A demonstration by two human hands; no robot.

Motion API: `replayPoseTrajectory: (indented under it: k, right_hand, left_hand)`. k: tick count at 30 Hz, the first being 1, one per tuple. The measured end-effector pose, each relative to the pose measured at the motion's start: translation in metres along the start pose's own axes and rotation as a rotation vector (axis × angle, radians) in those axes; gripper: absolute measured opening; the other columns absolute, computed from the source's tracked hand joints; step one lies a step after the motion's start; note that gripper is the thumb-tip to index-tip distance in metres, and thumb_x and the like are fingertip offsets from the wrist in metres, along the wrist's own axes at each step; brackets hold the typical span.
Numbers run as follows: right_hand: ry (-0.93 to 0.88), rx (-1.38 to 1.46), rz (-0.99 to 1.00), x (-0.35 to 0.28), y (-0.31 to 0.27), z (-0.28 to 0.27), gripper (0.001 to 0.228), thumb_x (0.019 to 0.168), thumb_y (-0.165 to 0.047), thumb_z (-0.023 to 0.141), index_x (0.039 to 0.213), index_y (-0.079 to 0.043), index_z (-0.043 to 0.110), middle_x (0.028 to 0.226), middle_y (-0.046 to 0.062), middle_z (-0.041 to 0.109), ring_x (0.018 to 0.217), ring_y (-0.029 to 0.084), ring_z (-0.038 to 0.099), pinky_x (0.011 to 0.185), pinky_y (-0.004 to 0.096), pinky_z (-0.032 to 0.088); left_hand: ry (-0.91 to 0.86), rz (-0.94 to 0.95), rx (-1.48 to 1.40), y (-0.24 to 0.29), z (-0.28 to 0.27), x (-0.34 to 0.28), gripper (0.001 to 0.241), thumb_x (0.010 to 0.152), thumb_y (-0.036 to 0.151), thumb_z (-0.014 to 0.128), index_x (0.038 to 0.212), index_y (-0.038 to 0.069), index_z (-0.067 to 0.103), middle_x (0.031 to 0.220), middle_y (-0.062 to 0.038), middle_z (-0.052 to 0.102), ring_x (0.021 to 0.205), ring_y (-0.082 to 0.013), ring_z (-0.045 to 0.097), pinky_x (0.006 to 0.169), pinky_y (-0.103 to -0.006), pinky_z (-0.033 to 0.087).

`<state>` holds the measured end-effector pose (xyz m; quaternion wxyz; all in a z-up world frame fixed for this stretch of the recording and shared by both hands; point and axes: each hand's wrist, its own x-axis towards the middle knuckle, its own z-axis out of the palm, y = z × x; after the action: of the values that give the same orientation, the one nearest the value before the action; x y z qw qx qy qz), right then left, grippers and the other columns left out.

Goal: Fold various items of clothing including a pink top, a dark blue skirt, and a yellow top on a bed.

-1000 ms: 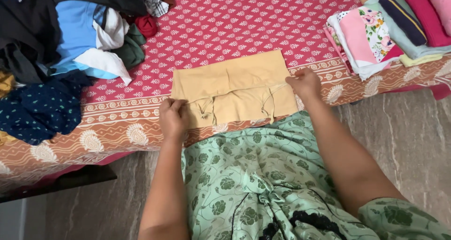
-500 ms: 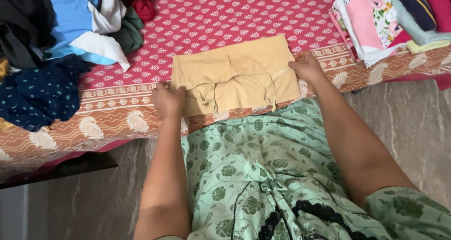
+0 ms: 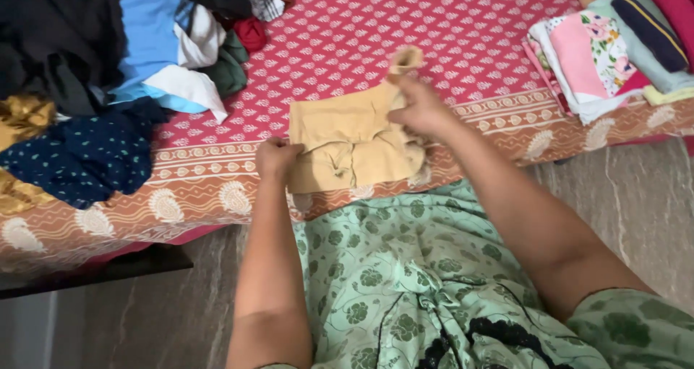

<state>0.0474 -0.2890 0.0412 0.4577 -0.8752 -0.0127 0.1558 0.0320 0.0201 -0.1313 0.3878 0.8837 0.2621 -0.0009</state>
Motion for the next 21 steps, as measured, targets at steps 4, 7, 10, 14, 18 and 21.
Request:
replayPoseTrajectory:
  k: [4, 7, 10, 14, 18, 21]
  right_hand:
    - [-0.100, -0.143, -0.055, 0.018, -0.046, 0.075, 0.085, 0.082, -0.002, 0.074, 0.157, -0.010, 0.034, 0.143, 0.019, 0.050, 0.104, 0.025, 0.068, 0.079, 0.031, 0.061]
    - [-0.119, -0.246, -0.416, 0.060, -0.004, 0.151, 0.092, 0.076, -0.008, 0.082, 0.153, 0.000, 0.034, 0.141, 0.028, 0.049, 0.119, 0.039, 0.059, 0.096, 0.043, 0.052]
    - [-0.082, -0.252, -0.645, 0.070, 0.023, 0.187, 0.085, 0.075, -0.012, 0.087, 0.146, 0.002, 0.042, 0.141, 0.029, 0.048, 0.126, 0.044, 0.053, 0.100, 0.046, 0.049]
    - [-0.055, -0.085, -0.223, 0.050, 0.013, 0.161, 0.052, 0.082, -0.013, 0.070, 0.133, -0.014, 0.060, 0.136, 0.009, 0.062, 0.103, 0.028, 0.072, 0.093, 0.037, 0.057]
    - [0.375, -0.314, -0.394, 0.075, 0.074, 0.124, 0.038, 0.078, -0.011, 0.081, 0.113, -0.012, 0.069, 0.115, 0.014, 0.069, 0.105, 0.031, 0.068, 0.092, 0.041, 0.055]
    - [0.401, -0.270, -0.146, 0.069, 0.073, 0.097, 0.038, 0.078, -0.016, 0.084, 0.110, -0.007, 0.067, 0.107, 0.015, 0.071, 0.097, 0.031, 0.070, 0.086, 0.041, 0.056]
  left_hand:
    - [-0.093, -0.082, -0.258, -0.009, 0.003, 0.004, 0.029, 0.067, 0.028, 0.087, 0.079, 0.004, 0.075, 0.074, -0.010, 0.075, 0.061, -0.0211, 0.068, 0.062, -0.0372, 0.056]
    - [-0.109, -0.105, -0.289, -0.007, -0.001, 0.000, 0.028, 0.068, 0.028, 0.086, 0.078, 0.005, 0.075, 0.072, -0.009, 0.074, 0.060, -0.0199, 0.068, 0.061, -0.0366, 0.055]
    - [-0.072, -0.075, -0.230, -0.017, 0.007, 0.005, 0.028, 0.075, 0.032, 0.079, 0.081, 0.005, 0.076, 0.074, -0.012, 0.075, 0.065, -0.0229, 0.070, 0.066, -0.0379, 0.055]
    - [-0.012, -0.056, -0.229, -0.027, 0.015, 0.013, 0.038, 0.082, 0.040, 0.067, 0.088, 0.005, 0.078, 0.081, -0.016, 0.075, 0.079, -0.0308, 0.073, 0.078, -0.0416, 0.055]
    - [0.079, -0.036, -0.226, -0.024, 0.016, 0.016, 0.061, 0.101, 0.058, 0.059, 0.096, 0.001, 0.079, 0.093, -0.021, 0.073, 0.094, -0.0383, 0.068, 0.085, -0.0463, 0.050]
    - [0.013, 0.005, -0.153, 0.027, -0.026, -0.019, 0.062, 0.090, 0.063, 0.067, 0.100, 0.003, 0.079, 0.094, -0.021, 0.074, 0.091, -0.0361, 0.069, 0.083, -0.0430, 0.051]
